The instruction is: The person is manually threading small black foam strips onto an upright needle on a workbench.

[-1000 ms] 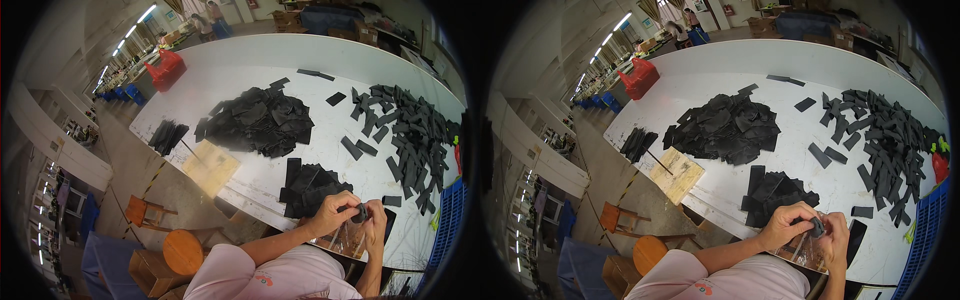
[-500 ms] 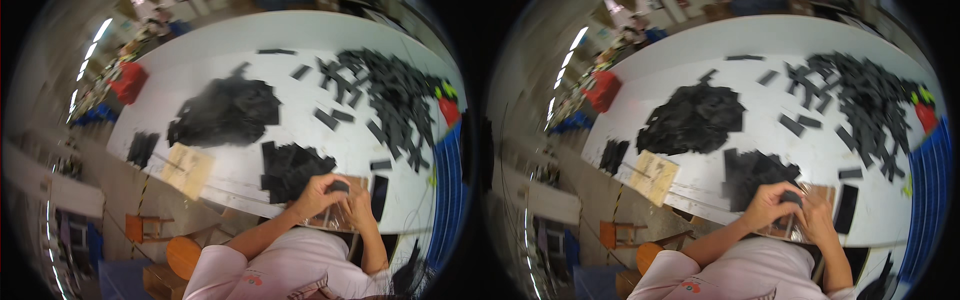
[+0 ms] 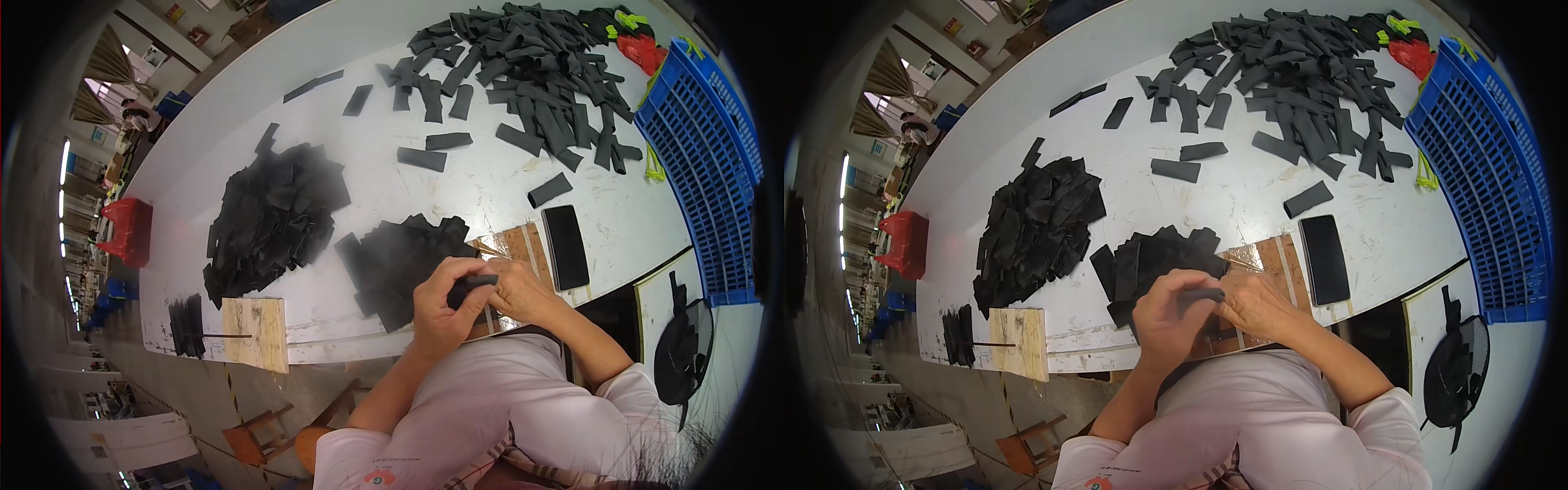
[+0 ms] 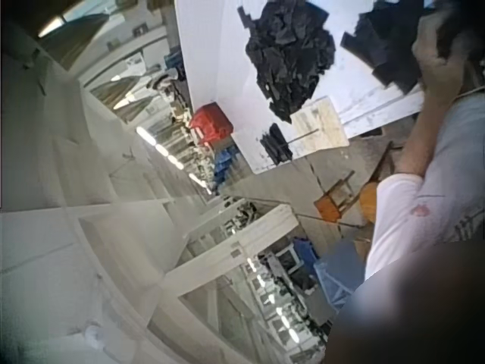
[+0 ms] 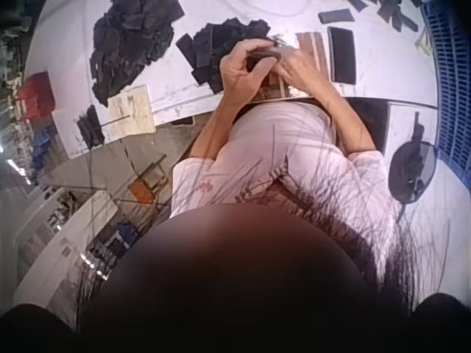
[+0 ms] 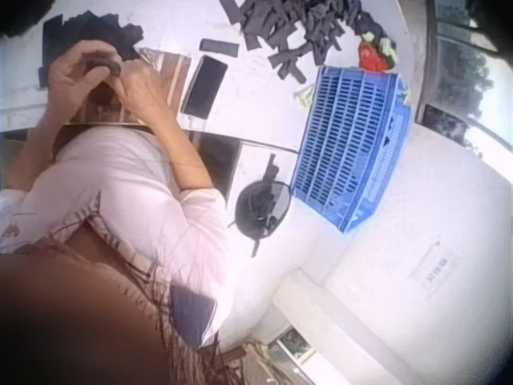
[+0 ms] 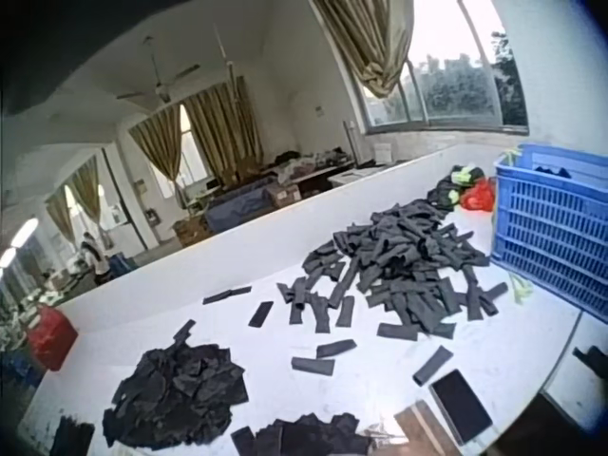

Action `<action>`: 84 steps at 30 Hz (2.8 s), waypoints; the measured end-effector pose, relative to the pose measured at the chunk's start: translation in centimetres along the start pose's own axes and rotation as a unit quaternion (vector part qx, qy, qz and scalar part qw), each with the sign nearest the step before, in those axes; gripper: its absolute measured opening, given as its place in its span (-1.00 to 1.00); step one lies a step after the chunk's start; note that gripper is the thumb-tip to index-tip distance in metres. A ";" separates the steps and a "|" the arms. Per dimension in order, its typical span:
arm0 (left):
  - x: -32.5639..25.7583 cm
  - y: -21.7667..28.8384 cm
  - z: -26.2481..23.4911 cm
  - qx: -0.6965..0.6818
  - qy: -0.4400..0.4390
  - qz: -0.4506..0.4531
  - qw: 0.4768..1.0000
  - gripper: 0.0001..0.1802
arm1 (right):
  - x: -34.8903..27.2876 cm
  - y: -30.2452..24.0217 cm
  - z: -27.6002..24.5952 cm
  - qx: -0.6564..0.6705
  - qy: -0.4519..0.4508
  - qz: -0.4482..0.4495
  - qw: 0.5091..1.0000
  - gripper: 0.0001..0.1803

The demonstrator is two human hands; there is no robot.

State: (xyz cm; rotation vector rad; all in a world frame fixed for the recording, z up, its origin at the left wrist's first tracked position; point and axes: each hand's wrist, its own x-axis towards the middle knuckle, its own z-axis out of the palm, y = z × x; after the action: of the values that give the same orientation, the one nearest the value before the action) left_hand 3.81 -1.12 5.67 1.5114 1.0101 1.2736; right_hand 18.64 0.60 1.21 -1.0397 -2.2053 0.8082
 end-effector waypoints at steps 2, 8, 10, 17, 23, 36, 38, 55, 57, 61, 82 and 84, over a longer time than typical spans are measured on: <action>-0.1 -0.3 -0.5 -0.033 -0.010 0.070 0.997 -0.78 | 0.3 -0.9 -0.8 -0.005 0.014 -0.001 1.000 -0.83; -0.1 1.3 -0.9 -0.175 0.059 0.075 0.980 -0.90 | 1.0 -2.6 -2.6 -0.017 0.027 -0.018 0.999 -0.83; -0.2 0.7 -1.9 -0.256 0.091 0.044 0.961 -0.94 | 1.2 -3.6 -3.5 -0.037 0.022 -0.031 0.999 -0.82; -1.3 -1.2 -2.1 -0.319 0.087 -0.030 0.943 -0.85 | 0.7 -1.6 -0.4 -0.085 0.024 -0.053 0.995 -0.79; -1.3 -0.9 -2.5 -0.289 0.084 -0.009 0.954 -0.88 | 0.8 -2.4 -1.4 -0.051 0.056 -0.072 0.995 -0.77; -0.2 -14.2 -13.0 0.440 0.411 -0.154 0.783 -0.68 | 5.1 -0.9 -6.4 0.178 0.264 0.123 0.940 -0.55; -0.4 -16.2 -15.1 0.571 0.375 -0.205 0.701 -0.67 | 2.7 -1.8 -4.8 0.196 0.238 0.127 0.943 -0.60; -1.8 -2.8 -9.7 -0.049 0.194 -0.166 0.966 -0.76 | 6.6 -3.8 7.8 0.685 0.001 0.295 0.666 -0.81; -3.2 -2.6 -10.1 -0.186 0.220 -0.183 0.940 -0.73 | 6.8 -3.5 7.7 0.722 0.005 0.286 0.630 -0.80; -5.7 -2.5 -10.4 -0.324 0.210 -0.204 0.900 -0.67 | 6.6 -3.9 7.6 0.735 0.019 0.299 0.609 -0.78; -7.2 -3.0 -10.0 -0.331 0.182 -0.232 0.897 -0.74 | 7.0 -4.3 7.5 0.721 0.019 0.304 0.623 -0.82; -7.3 -3.0 -9.9 -0.318 0.187 -0.238 0.898 -0.75 | 6.9 -4.3 7.6 0.723 0.022 0.306 0.619 -0.82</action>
State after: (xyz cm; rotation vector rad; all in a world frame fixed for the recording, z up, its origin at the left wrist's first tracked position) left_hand -7.14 -6.06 1.64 0.4869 0.9822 1.3671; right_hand 7.61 1.86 0.93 -0.7508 -0.4250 2.1952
